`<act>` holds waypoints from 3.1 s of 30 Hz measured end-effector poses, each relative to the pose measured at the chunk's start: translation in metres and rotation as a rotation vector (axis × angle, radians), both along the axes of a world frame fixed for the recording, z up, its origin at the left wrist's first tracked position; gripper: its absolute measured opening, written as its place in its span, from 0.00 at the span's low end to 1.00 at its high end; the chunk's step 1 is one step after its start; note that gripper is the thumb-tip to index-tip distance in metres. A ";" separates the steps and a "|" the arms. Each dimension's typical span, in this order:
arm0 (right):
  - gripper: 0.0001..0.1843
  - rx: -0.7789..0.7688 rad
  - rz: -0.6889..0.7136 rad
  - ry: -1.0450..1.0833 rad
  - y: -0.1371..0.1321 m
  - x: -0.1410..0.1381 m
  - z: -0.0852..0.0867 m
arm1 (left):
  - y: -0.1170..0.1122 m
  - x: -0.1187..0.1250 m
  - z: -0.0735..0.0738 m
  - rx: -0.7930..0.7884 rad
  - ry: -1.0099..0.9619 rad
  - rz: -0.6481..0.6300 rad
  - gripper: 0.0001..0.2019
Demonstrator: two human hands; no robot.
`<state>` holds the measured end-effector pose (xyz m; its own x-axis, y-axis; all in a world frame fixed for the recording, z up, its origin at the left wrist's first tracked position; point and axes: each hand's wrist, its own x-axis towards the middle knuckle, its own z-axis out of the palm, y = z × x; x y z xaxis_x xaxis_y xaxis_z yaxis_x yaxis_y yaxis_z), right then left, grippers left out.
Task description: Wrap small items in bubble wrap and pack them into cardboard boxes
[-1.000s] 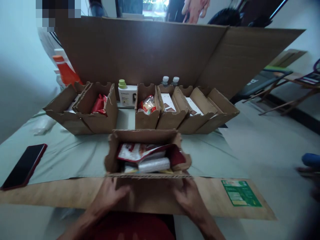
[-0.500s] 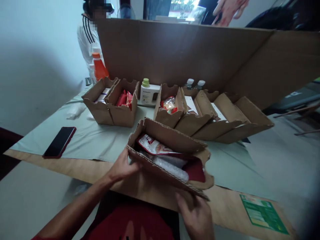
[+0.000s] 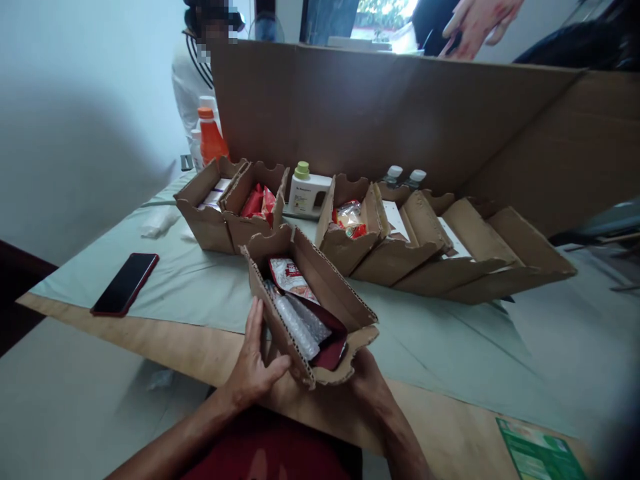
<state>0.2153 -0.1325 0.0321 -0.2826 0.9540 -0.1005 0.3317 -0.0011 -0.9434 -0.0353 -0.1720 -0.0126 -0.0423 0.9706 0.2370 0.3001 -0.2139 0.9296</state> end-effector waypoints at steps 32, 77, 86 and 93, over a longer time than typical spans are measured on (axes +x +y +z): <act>0.19 0.356 -0.256 -0.015 0.046 -0.056 -0.058 | 0.132 -0.031 0.026 0.145 0.344 0.296 0.26; 0.32 0.321 -0.286 -0.203 -0.030 -0.009 0.006 | 0.011 -0.054 0.027 -0.117 -0.049 0.222 0.26; 0.27 0.272 -0.463 -0.138 0.046 0.020 -0.002 | 0.086 0.002 0.028 -0.068 -0.124 0.086 0.35; 0.36 0.190 -0.522 -0.154 0.011 0.024 -0.047 | 0.035 -0.004 0.003 -0.118 0.011 0.153 0.37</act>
<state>0.2394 -0.1211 -0.0144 0.2352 0.9683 0.0838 0.4660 -0.0367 -0.8840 -0.0391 -0.1373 -0.0096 -0.1898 0.9740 0.1234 0.3313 -0.0547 0.9419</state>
